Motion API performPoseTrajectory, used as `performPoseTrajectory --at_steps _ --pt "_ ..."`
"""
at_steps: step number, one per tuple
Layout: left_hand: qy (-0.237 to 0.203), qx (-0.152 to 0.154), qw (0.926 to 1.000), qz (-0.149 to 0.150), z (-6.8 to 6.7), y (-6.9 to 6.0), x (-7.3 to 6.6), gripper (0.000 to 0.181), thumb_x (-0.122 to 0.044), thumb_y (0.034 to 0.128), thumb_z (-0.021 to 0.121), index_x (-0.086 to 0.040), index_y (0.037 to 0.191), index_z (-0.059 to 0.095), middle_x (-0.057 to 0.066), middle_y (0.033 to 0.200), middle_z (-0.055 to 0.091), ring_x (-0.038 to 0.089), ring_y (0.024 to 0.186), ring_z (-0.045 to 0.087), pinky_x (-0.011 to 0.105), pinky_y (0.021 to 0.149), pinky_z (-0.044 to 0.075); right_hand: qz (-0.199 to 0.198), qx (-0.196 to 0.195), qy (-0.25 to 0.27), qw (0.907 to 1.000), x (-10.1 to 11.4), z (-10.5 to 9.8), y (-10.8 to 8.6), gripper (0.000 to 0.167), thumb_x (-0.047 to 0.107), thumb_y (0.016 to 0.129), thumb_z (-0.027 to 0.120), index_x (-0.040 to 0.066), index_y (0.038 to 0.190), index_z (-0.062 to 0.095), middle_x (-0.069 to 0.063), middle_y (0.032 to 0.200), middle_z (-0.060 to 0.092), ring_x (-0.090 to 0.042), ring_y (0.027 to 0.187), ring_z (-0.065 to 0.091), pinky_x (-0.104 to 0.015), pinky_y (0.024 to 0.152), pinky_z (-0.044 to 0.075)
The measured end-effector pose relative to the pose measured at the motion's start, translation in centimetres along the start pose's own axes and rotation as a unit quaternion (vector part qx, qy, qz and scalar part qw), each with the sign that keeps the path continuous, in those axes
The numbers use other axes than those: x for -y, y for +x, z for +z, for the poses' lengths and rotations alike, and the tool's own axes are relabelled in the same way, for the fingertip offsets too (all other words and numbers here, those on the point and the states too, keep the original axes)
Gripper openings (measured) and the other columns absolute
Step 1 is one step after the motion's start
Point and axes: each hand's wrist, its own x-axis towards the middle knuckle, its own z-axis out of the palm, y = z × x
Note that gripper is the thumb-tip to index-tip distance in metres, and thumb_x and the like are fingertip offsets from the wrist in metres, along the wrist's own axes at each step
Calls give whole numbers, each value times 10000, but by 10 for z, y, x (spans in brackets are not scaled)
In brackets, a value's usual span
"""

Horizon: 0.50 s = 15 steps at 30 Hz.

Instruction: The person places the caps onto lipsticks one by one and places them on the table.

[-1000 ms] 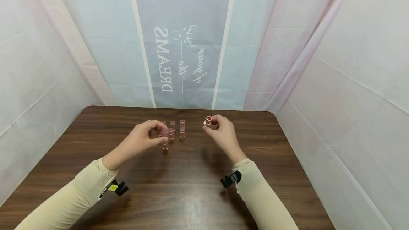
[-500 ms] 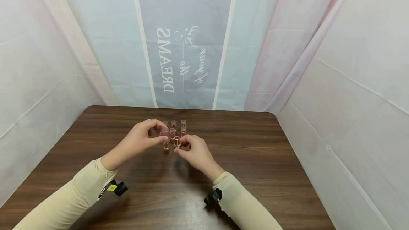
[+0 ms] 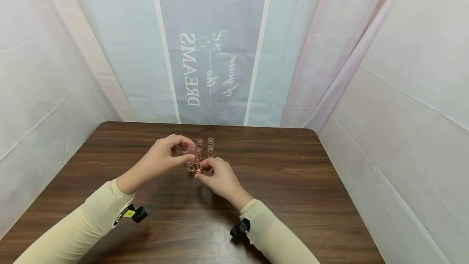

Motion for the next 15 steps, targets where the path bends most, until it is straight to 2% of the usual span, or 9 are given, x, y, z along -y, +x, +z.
performPoseTrajectory --at_steps 5,9,12,15 --pt "3 206 9998 37 5 -1 3 224 -231 859 857 -181 1042 738 -11 947 690 149 888 585 398 776 515 -46 -59 24 10000 2 1 -1 140 207 863 837 183 960 739 -44 957 699 -254 934 651 -466 818 553" --pt "-10 348 9994 21 9 -2 7 204 -204 863 851 -197 1027 731 -22 941 692 215 907 607 424 785 517 -87 -101 32 9999 4 0 0 144 203 860 837 184 962 738 -33 955 700 -244 933 652 -474 814 555" --pt "6 367 9993 29 12 -3 9 195 -206 861 852 -217 1010 727 -77 919 682 197 903 615 391 775 516 -96 -142 61 9998 7 -3 0 144 214 866 836 184 974 746 4 959 694 -196 932 651 -438 807 567" --pt "46 333 9994 110 13 -3 9 194 -218 859 854 -220 1008 731 -94 916 685 116 880 591 342 766 505 -118 -196 115 9997 11 -6 -1 157 209 875 832 174 1009 758 46 974 685 -141 935 646 -412 805 581"
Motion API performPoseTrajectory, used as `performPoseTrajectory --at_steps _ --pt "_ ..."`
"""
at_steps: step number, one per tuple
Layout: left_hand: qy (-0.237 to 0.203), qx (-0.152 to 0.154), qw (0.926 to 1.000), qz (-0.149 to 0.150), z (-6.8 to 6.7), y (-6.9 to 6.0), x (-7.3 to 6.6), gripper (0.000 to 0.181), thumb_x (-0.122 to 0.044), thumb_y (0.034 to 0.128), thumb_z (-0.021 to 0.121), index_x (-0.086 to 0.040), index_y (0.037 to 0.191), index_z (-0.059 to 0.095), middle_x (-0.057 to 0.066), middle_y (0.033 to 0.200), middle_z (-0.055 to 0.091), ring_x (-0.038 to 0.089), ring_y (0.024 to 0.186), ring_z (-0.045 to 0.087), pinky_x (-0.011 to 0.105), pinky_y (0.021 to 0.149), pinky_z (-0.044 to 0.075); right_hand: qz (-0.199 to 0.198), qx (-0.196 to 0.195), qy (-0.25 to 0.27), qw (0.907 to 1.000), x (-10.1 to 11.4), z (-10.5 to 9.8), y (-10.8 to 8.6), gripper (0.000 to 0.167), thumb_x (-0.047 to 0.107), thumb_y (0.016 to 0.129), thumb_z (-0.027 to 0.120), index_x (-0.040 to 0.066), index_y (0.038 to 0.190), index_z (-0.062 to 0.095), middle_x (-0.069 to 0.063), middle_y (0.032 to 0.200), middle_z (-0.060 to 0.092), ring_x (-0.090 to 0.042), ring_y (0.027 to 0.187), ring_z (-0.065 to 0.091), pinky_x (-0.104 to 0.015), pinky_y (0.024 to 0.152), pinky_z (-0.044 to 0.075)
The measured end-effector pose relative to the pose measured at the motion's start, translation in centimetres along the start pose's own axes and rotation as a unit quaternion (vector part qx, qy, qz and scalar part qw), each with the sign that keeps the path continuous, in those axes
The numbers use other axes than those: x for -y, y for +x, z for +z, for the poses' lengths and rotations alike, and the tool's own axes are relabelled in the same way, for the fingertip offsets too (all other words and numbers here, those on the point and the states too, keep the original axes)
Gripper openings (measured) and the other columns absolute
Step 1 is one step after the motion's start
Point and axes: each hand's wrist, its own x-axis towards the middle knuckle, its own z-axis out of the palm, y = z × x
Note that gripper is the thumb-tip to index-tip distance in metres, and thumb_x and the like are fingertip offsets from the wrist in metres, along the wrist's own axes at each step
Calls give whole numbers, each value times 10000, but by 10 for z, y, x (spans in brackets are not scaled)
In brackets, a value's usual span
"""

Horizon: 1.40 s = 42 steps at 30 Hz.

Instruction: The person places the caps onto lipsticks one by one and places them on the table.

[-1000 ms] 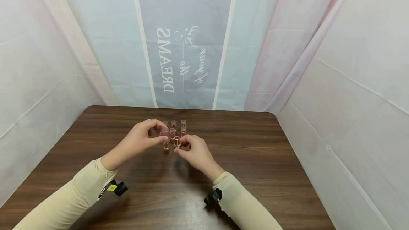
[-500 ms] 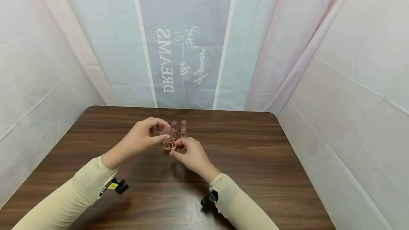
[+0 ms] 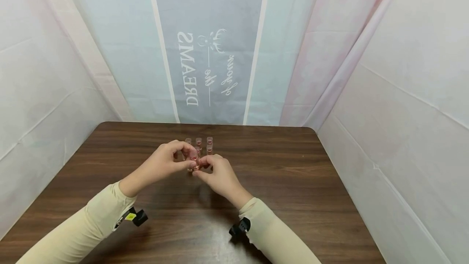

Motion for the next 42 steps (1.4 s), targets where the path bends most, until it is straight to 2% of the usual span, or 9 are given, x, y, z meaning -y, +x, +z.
performPoseTrajectory --at_steps 9,18,26,33,38,42 --pt "-16 -30 10000 17 1 -1 -1 180 -229 870 844 -225 1013 735 -116 911 673 109 856 581 320 742 495 -59 -78 53 9999 3 -1 0 175 165 871 834 151 1031 763 35 985 694 -137 942 651 -430 813 583" --pt "-26 -18 9998 212 0 -1 1 210 -223 861 852 -196 1032 732 -61 931 675 118 872 585 430 760 530 -73 -22 -59 10000 6 -3 1 161 185 875 835 175 1017 759 48 982 688 -124 951 633 -445 832 572" --pt "94 -31 9993 356 0 -2 2 225 -249 853 855 -193 1032 732 -89 929 660 115 888 582 320 772 492 -126 -32 -198 9997 9 -3 2 155 183 866 842 183 996 758 61 959 687 -108 938 619 -426 823 564" --pt "121 -38 9992 380 1 -1 3 220 -245 848 859 -195 1017 727 -82 913 663 120 884 577 320 780 483 -177 -26 -249 9995 8 -4 3 145 197 872 838 186 987 750 60 959 686 -115 940 619 -441 823 562" --pt "110 -103 9988 475 2 0 3 216 -245 849 858 -196 1018 732 -97 911 666 192 888 598 343 777 493 -537 -115 -725 9959 7 -6 4 160 267 863 850 220 971 743 101 952 685 -95 945 592 -369 824 538" --pt "146 -230 9985 475 2 0 4 246 -245 842 866 -187 1045 741 -86 930 673 177 892 599 344 761 512 -850 -219 -1102 9900 6 -7 8 168 282 849 861 232 958 743 110 939 691 -85 939 580 -319 824 507"
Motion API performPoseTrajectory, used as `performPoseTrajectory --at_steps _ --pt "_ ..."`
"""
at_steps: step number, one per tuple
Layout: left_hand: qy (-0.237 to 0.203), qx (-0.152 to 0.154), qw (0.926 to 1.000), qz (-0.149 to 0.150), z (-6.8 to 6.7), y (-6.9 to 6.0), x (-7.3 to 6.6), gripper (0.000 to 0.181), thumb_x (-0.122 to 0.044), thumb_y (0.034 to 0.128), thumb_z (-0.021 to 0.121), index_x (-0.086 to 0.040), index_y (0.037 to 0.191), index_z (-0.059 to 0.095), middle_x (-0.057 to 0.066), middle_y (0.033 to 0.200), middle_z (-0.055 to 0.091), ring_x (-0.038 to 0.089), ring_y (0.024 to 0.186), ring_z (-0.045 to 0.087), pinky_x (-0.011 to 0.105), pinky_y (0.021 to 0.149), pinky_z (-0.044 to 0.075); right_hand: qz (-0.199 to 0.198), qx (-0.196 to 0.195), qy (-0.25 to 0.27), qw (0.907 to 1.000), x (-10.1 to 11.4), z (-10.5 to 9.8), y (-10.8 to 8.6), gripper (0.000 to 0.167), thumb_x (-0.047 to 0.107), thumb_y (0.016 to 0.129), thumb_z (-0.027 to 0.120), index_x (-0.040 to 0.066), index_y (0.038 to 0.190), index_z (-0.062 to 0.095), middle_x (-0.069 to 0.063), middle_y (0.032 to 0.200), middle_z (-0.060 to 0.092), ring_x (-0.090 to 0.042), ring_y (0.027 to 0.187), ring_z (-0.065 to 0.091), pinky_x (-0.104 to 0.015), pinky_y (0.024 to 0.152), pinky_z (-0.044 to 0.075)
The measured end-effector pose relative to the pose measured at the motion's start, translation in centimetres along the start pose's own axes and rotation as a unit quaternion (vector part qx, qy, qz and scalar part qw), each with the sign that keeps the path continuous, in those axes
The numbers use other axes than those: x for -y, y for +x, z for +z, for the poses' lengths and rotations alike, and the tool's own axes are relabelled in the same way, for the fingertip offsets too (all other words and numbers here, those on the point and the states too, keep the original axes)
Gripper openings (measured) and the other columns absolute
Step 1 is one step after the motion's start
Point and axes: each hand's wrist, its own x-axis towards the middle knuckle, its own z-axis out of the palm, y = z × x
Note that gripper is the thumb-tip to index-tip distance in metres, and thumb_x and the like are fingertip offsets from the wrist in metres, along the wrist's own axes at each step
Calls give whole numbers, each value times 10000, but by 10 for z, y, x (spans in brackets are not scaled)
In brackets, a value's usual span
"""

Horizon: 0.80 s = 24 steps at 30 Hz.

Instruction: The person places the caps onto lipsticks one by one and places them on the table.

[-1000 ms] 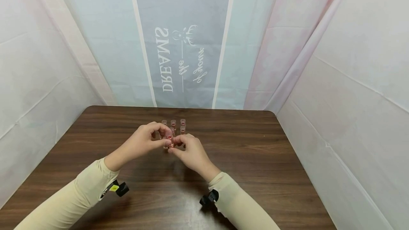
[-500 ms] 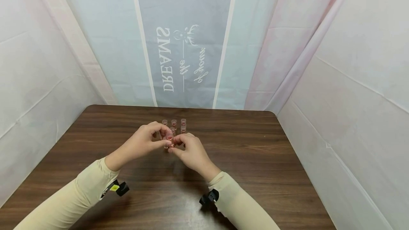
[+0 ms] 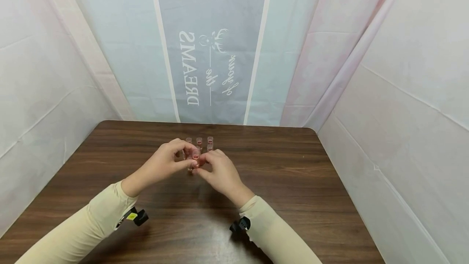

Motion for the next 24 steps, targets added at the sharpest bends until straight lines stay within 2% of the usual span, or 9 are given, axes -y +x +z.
performPoseTrajectory --at_steps 3,8,10,13,20,24 --pt "50 -204 9996 -170 -2 -1 2 261 -250 837 872 -185 1055 745 -76 958 679 132 888 590 319 743 508 22 -11 -3 10000 -3 1 5 165 252 851 860 217 963 743 91 932 692 -94 932 592 -313 802 508" --pt "-131 -483 9977 -459 -9 -3 3 248 -248 837 874 -196 1044 747 -52 999 690 184 905 609 403 759 532 514 86 54 9986 -14 8 15 149 256 867 847 220 949 729 96 925 688 -101 929 612 -294 772 518" --pt "-206 -492 9973 -502 -12 -4 3 239 -247 847 866 -202 1047 744 -35 1005 696 210 923 622 429 770 533 712 144 9 9974 -19 11 17 140 263 877 839 228 933 716 99 924 693 -106 932 620 -296 778 524" --pt "-224 -459 9971 -572 -14 -6 6 218 -244 865 851 -210 1050 740 -1 1006 710 219 940 629 402 764 509 1010 280 -112 9944 -27 17 20 138 266 893 823 225 928 696 87 915 696 -113 908 634 -311 780 532" --pt "-146 -447 9953 -846 -16 -14 12 196 -239 880 836 -193 1045 742 -30 994 707 200 935 621 418 776 486 1766 710 -465 9806 -42 30 20 163 284 887 821 197 913 685 71 821 679 -99 733 612 -320 672 511" --pt "-125 -425 9951 -889 -17 -18 12 196 -246 881 835 -200 1047 741 -21 995 712 159 929 613 340 767 473 2032 861 -671 9730 -48 38 18 166 285 877 827 200 921 693 72 832 694 -109 758 628 -347 701 518"
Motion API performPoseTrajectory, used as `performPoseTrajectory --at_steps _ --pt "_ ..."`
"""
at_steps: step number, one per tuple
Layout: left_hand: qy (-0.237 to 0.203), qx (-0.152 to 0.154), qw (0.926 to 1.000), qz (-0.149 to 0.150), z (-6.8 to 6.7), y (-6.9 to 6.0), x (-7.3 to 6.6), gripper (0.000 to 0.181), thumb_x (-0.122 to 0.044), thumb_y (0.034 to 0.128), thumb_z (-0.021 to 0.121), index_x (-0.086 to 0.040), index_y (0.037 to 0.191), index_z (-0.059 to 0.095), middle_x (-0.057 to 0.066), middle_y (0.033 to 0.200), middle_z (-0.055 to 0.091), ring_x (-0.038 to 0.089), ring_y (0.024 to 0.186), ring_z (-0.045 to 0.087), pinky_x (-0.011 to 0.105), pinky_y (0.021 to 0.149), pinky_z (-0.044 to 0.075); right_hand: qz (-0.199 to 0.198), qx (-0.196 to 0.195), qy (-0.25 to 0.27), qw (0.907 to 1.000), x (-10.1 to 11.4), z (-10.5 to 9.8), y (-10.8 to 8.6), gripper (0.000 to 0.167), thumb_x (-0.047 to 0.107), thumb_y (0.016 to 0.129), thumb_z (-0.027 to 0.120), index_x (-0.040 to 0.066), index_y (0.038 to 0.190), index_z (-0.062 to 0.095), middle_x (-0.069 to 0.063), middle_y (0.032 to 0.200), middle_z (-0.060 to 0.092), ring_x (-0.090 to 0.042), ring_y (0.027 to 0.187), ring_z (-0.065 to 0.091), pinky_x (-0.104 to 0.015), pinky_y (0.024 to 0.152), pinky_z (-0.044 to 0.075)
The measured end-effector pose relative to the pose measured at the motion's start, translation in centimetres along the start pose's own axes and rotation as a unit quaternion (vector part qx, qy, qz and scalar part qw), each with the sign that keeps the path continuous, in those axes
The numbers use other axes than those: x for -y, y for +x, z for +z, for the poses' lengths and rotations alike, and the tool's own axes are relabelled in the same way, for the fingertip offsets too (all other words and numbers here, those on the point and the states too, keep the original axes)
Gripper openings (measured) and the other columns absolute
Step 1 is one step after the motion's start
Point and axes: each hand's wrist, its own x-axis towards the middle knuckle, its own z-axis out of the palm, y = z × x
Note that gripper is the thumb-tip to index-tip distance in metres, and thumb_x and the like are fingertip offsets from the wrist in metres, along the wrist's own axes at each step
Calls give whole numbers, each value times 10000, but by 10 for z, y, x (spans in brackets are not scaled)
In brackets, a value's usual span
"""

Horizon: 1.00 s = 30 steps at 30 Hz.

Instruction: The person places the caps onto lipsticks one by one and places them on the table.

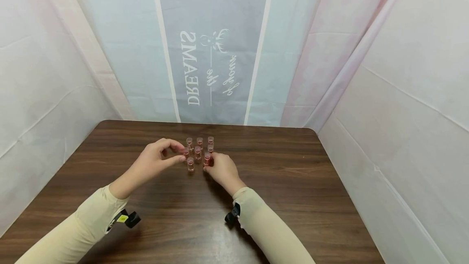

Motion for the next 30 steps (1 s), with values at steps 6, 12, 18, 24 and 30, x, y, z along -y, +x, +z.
performPoseTrajectory --at_steps 6,12,18,24,30 --pt "-30 23 10000 35 -1 0 2 192 -246 886 830 -212 1052 740 -62 1003 701 169 942 629 302 757 461 108 85 -242 9996 -2 6 3 160 295 881 828 200 906 702 70 826 689 -117 751 621 -372 704 517" --pt "-97 46 9999 23 0 -1 3 185 -241 893 822 -210 1055 739 -50 1011 700 242 959 645 372 760 483 187 114 -499 9985 2 9 4 187 315 877 831 201 856 684 72 768 653 -120 685 581 -353 641 483" --pt "-64 110 9999 -15 2 -3 6 169 -254 902 814 -228 1049 736 -66 1001 695 250 954 645 331 749 470 273 248 -638 9973 5 12 3 181 319 881 826 218 849 680 87 755 643 -107 683 577 -343 632 475" --pt "-78 223 9997 -111 4 -3 6 168 -229 901 815 -231 1047 732 -62 994 693 197 938 629 402 756 496 173 157 -557 9982 4 12 2 181 306 874 833 211 842 683 81 752 643 -115 682 574 -353 629 477" --pt "24 278 9996 -91 7 0 9 177 -242 905 811 -234 1063 732 -47 1025 704 127 934 609 324 753 489 98 100 -523 9985 3 12 3 177 306 874 833 220 846 682 88 771 657 -109 702 588 -354 647 487"
